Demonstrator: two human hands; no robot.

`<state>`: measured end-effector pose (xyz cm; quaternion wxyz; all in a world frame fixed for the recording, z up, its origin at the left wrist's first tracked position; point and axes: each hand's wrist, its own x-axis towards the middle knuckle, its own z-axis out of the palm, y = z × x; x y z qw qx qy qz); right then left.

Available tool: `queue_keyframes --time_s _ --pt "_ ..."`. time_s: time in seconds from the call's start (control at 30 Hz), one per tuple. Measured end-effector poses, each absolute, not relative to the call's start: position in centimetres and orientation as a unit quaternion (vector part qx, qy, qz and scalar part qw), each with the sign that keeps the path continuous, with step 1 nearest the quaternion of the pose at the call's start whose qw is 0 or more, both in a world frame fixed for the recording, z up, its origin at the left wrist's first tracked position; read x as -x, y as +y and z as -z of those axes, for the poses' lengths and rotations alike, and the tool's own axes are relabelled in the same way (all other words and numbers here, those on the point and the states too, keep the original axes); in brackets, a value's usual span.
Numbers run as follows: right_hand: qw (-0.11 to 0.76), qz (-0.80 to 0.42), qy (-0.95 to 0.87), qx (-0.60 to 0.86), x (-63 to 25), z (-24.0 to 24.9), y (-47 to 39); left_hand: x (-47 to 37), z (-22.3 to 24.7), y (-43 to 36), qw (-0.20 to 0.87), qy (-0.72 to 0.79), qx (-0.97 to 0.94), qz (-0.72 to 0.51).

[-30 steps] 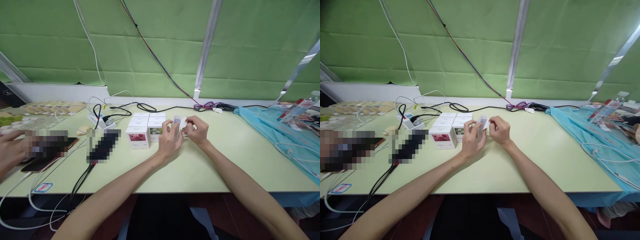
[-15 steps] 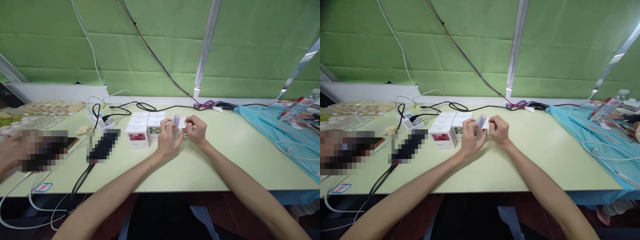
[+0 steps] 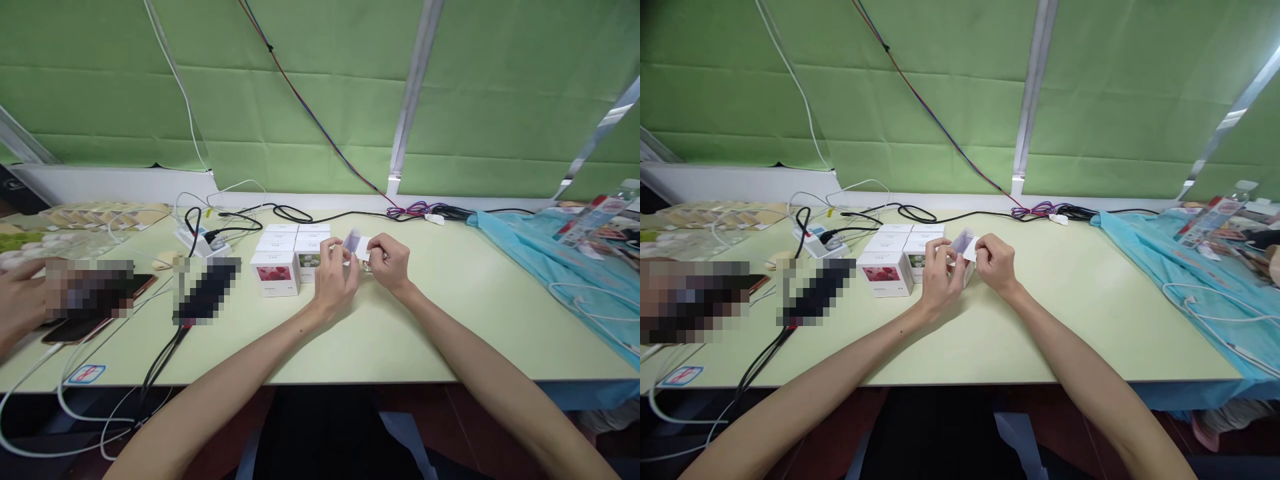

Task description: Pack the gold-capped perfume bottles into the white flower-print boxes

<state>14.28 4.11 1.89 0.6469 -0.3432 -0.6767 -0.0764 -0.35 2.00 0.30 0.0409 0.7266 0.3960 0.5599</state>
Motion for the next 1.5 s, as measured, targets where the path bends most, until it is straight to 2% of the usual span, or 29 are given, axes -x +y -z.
queue_keyframes --time_s 0.8,1.5 --pt "0.623 0.066 -0.694 0.354 -13.97 -1.57 4.17 0.39 0.03 2.11 0.039 0.394 -0.726 -0.561" --pt "0.616 0.065 -0.695 0.364 -13.94 -1.69 4.04 0.25 -0.41 1.89 0.088 0.413 -0.711 -0.562"
